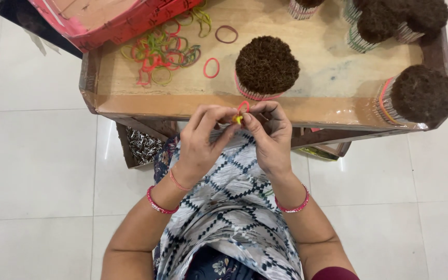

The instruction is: The person repeatedly picks up bundles of incense sticks, wraps them with rubber bands, and places them on a tray. The person handles the bundles one at a time, securing each with a rubber band before moving to the next.

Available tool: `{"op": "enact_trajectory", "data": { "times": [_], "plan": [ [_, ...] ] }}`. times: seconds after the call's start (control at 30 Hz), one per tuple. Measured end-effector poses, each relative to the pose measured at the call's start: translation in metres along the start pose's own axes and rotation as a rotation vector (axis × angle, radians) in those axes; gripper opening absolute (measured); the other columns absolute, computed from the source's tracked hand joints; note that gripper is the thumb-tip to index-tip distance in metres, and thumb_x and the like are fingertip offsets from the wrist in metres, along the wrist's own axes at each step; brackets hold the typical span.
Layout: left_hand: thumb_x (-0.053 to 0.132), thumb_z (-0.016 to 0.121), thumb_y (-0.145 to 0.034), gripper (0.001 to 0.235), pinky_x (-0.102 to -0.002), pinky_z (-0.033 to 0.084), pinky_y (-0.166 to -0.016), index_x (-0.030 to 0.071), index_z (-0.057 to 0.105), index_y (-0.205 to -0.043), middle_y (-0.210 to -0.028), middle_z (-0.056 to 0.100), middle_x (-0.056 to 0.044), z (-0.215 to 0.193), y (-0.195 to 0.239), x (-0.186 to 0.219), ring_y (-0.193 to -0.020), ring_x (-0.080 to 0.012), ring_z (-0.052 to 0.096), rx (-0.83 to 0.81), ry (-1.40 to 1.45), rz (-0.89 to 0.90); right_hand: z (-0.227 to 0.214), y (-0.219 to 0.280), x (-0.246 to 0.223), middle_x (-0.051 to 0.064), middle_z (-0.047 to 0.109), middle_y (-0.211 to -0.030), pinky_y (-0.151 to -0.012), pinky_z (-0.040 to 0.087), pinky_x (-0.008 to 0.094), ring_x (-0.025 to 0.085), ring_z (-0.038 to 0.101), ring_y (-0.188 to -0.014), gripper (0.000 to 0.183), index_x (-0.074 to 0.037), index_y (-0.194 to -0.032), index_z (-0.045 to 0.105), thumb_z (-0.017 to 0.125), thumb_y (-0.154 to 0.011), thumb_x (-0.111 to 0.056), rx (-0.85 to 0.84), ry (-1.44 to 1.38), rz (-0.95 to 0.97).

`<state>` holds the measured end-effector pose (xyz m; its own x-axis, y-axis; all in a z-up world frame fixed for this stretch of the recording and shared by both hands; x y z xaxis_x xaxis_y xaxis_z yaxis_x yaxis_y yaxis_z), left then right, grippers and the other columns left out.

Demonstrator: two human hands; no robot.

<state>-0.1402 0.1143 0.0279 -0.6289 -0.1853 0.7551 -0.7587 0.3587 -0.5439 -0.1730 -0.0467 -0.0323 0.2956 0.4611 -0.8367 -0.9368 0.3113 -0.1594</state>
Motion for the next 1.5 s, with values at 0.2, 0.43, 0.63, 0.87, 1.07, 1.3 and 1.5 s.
{"op": "enact_trajectory", "data": {
  "times": [0.2,0.43,0.63,0.87,1.07,1.3,1.5],
  "plan": [
    [-0.001,0.071,-0.103,0.011,-0.022,0.053,-0.087,0.0,0.065,-0.112,-0.108,0.063,-0.002,-0.013,0.016,-0.026,-0.096,-0.0083,0.063,0.212,0.507,-0.253,-0.013,-0.023,-0.017,0.006,0.067,-0.11,-0.094,0.059,0.029,0.013,0.068,-0.101,0.013,-0.002,-0.117,0.059,0.064,-0.105,0.001,0.094,-0.011,-0.099],
    [0.004,0.068,-0.105,0.011,-0.02,0.048,-0.08,0.002,0.062,-0.114,-0.102,0.062,0.001,-0.013,-0.012,-0.043,-0.089,-0.0043,0.057,0.213,0.657,-0.292,0.039,-0.048,-0.025,0.005,0.067,-0.108,-0.095,0.059,0.029,0.013,0.067,-0.101,0.008,-0.002,-0.114,0.062,0.062,-0.106,0.0,-0.065,0.105,-0.126],
    [0.006,0.069,-0.103,0.013,-0.022,0.054,-0.085,0.0,0.063,-0.113,-0.101,0.068,0.0,-0.027,-0.034,-0.056,-0.091,-0.006,0.063,0.205,0.639,-0.294,0.074,-0.052,-0.054,0.004,0.052,-0.124,-0.096,0.051,0.022,0.011,0.057,-0.111,0.011,-0.002,-0.115,0.066,0.064,-0.104,-0.003,-0.162,0.601,-0.456],
    [0.007,0.068,-0.104,0.014,-0.02,0.05,-0.086,0.0,0.065,-0.116,-0.105,0.067,0.002,-0.032,-0.024,-0.05,-0.095,-0.0036,0.059,0.108,0.702,-0.307,0.066,-0.052,-0.037,0.005,0.065,-0.112,-0.088,0.051,0.024,0.012,0.062,-0.1,0.024,-0.003,-0.115,0.072,0.081,-0.093,-0.002,-0.278,0.728,-0.428],
    [0.006,0.069,-0.104,0.011,-0.019,0.049,-0.081,0.0,0.066,-0.113,-0.102,0.066,0.001,-0.037,-0.021,-0.051,-0.093,-0.0038,0.059,0.038,0.744,-0.326,0.059,-0.053,-0.027,0.005,0.063,-0.113,-0.092,0.053,0.025,0.013,0.062,-0.102,0.016,-0.002,-0.113,0.072,0.076,-0.097,0.002,-0.37,0.519,-0.341],
    [0.005,0.062,-0.106,0.008,-0.023,0.053,-0.084,0.004,0.061,-0.114,-0.104,0.066,-0.001,-0.05,-0.019,-0.055,-0.093,-0.0085,0.063,0.335,1.06,-0.17,0.02,-0.073,-0.016,0.005,0.063,-0.106,-0.082,0.051,0.026,0.012,0.059,-0.088,0.008,-0.002,-0.109,0.065,0.066,-0.105,-0.009,-0.12,-0.107,0.013],
    [0.004,0.065,-0.107,0.015,-0.02,0.051,-0.085,0.0,0.062,-0.12,-0.105,0.064,0.001,-0.028,-0.009,-0.058,-0.094,-0.0047,0.06,0.126,0.796,-0.288,0.053,-0.045,-0.029,0.004,0.061,-0.113,-0.091,0.051,0.024,0.011,0.06,-0.1,0.01,0.0,-0.115,0.064,0.064,-0.108,-0.007,-0.231,0.235,-0.117]
  ]
}}
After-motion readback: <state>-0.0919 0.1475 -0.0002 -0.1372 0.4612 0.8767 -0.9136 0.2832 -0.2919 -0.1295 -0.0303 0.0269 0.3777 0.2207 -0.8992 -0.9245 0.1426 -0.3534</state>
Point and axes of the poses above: each hand's wrist, its own y-axis away from the middle knuckle, its own z-axis out of the palm, x = y × z, the point moved 2 cm from there along -y, towards the middle knuckle
